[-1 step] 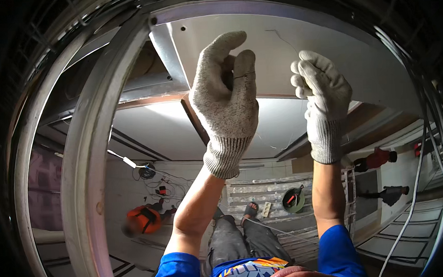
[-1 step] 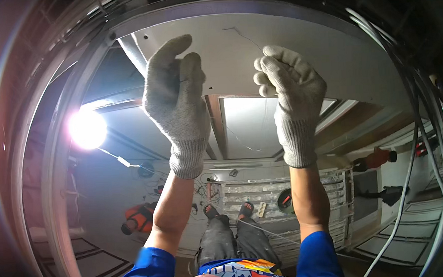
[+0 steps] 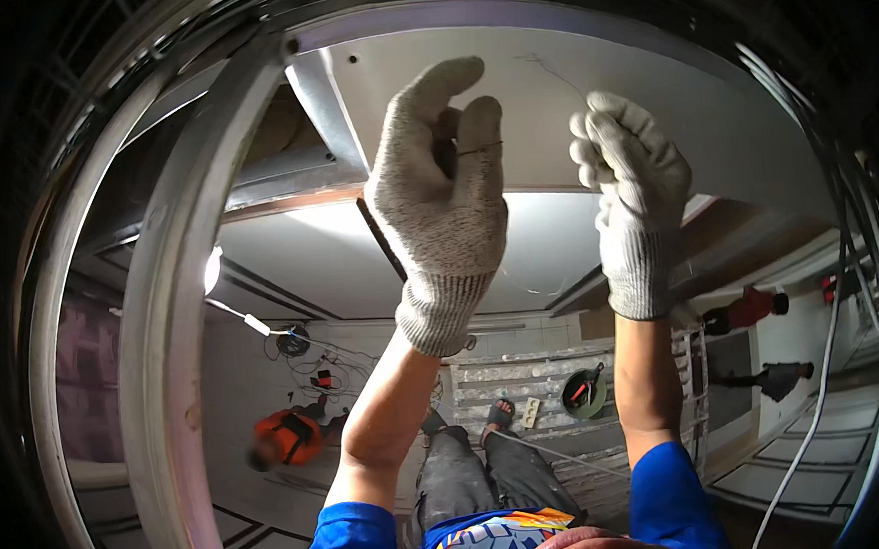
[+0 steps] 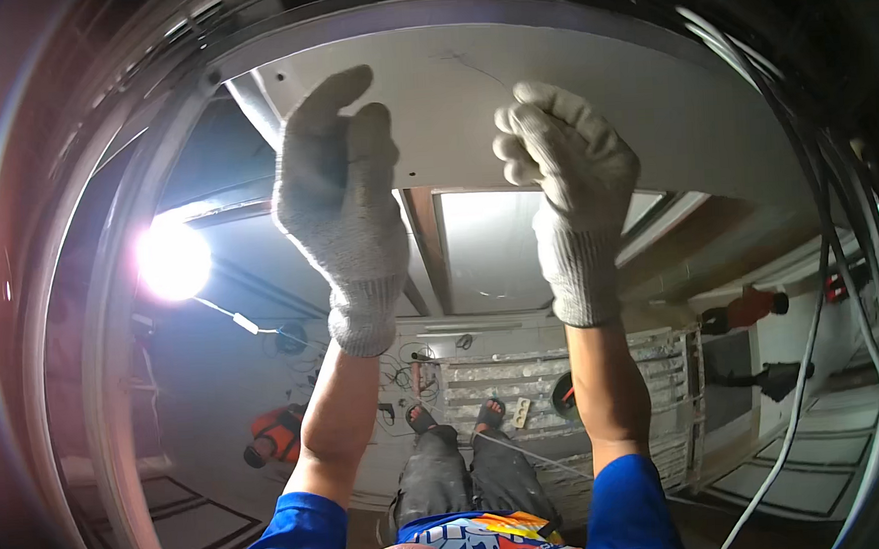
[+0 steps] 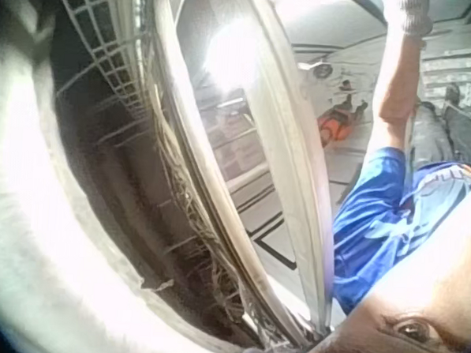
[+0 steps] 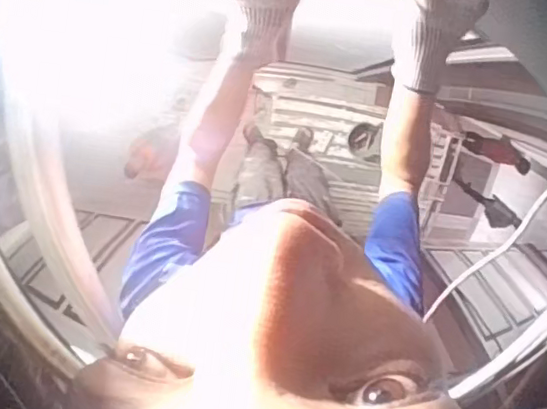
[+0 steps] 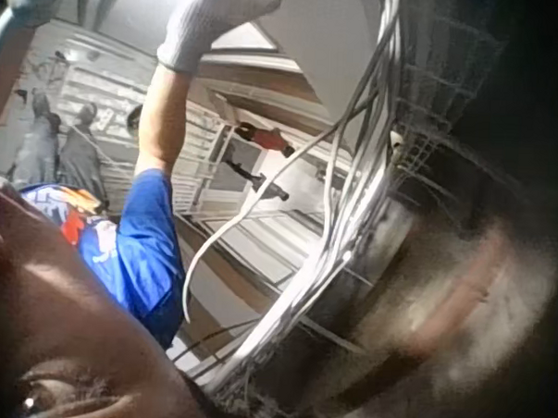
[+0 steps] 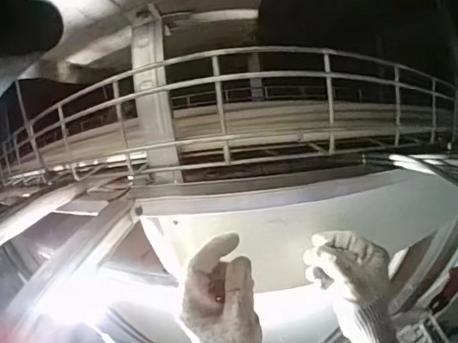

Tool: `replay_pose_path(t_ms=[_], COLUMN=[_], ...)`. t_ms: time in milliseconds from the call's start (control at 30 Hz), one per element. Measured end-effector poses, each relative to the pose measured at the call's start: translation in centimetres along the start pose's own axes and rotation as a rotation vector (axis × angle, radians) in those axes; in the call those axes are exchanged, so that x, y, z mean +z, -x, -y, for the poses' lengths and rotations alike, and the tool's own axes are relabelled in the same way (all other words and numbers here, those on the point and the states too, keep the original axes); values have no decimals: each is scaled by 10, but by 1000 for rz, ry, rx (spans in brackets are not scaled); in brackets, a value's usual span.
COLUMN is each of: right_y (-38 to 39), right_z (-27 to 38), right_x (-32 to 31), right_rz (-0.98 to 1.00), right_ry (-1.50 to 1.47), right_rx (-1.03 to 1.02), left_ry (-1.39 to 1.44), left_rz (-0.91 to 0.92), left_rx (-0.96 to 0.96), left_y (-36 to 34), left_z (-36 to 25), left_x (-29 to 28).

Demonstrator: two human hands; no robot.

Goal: The person prepares the wiring and mounts a circular LED ceiling light fixture while standing on a scaffold.

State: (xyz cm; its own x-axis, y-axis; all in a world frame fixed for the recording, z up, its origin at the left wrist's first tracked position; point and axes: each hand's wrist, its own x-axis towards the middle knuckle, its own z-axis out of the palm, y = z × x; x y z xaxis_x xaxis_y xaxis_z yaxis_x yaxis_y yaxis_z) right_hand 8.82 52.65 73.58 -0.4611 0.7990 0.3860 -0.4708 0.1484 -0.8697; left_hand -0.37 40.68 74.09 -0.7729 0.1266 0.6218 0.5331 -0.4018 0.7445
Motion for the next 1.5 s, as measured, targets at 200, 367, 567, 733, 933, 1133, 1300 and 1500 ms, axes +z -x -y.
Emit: replay_pose_path(t_ms=[200,367,567,733,933,1133,1300,1500], right_y=[9,8,-8,-16,-24,-29,-29,-20], right_z=[3,3,-4,-4,-2,-2,-2,17], right_x=[21,24,36,53,47,45,39,36], right_rz=[-72,-80,-150,-87,-122,-175,-122,-46], right_ry=[-137,-210,-320,-313,-57,24,35,-81], right_rx=[22,-136,-184,-188,-345,-295,-245,-29], left_ry=[-77,-64,-316,-654,-914,-1011,-1080,-1137], left_rz=[-4,39,112,277,435,504,557,658], left_rx=[166,156,177,397,507,541,558,541], left_y=[-11,-18,-24,-57,-85,-92,-97,-99], left_z=[-10,-12,-31,-59,-45,-45,-48,-48], left_x=[-3,-1,20,14,15,18,20,37])
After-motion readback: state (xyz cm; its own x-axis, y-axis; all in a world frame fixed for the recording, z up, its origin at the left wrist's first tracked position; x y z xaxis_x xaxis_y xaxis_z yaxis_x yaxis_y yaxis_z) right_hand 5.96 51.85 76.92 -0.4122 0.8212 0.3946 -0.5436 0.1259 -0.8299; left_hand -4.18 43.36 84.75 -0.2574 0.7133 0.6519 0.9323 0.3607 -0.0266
